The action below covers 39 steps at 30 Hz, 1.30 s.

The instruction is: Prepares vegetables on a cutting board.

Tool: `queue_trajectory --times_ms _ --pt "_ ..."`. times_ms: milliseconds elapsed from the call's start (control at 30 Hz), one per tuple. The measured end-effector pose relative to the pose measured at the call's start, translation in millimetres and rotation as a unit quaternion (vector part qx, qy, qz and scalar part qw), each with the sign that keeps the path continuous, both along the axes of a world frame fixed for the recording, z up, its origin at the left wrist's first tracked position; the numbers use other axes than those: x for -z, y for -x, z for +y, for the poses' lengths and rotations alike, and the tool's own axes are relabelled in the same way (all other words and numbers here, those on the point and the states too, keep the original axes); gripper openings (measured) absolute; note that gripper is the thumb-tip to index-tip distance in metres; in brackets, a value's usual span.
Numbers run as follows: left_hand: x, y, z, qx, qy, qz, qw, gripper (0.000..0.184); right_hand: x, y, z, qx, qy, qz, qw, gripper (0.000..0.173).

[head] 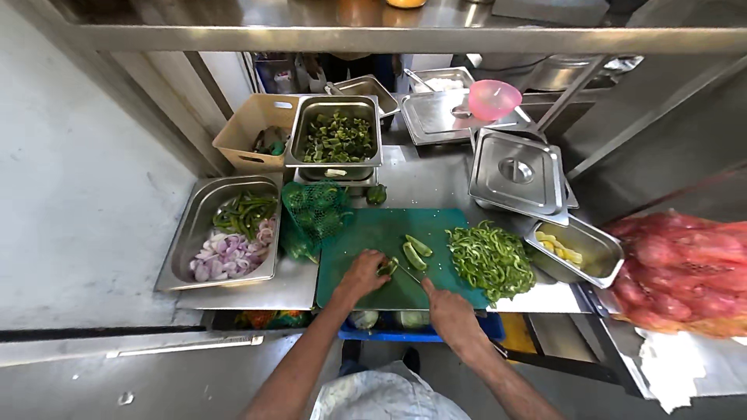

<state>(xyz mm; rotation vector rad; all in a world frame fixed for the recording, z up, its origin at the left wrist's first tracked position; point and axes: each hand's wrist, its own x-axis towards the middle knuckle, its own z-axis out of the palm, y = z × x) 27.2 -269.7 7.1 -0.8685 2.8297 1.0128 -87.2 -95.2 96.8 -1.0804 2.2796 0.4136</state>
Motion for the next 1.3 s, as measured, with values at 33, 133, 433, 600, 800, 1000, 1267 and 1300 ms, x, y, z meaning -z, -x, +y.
queue_trajectory --times_ms 33,133,433,600,800,1000,1267,1300 --pt "0 1 -2 0.012 0.003 0.002 1.0 0.033 2 0 -2 0.0 -0.002 -0.001 1.0 0.058" --pt "3 1 -4 0.022 0.004 0.004 1.0 0.033 31 4 -9 0.009 0.02 -0.033 0.999 0.057" --pt "10 -19 3 -0.007 0.017 0.051 0.999 0.043 17 6 -12 0.01 0.043 -0.041 0.998 0.055" --pt "19 -19 0 0.018 0.044 0.07 0.996 0.037 27 -12 -18 -0.001 0.01 -0.048 0.999 0.061" --pt "16 -30 3 0.005 0.024 0.051 0.998 0.044 46 8 -21 0.015 0.051 -0.119 0.991 0.056" --pt "16 -41 9 0.004 0.02 0.05 0.999 0.032 8 -15 -6 0.01 0.036 -0.074 0.997 0.054" --pt "15 -33 2 0.031 0.019 0.044 0.998 0.023 50 -20 -21 0.021 0.034 -0.097 0.994 0.061" --pt "15 -37 2 0.03 0.018 0.045 0.998 0.023 46 -15 -21 0.019 0.032 -0.11 0.993 0.06"
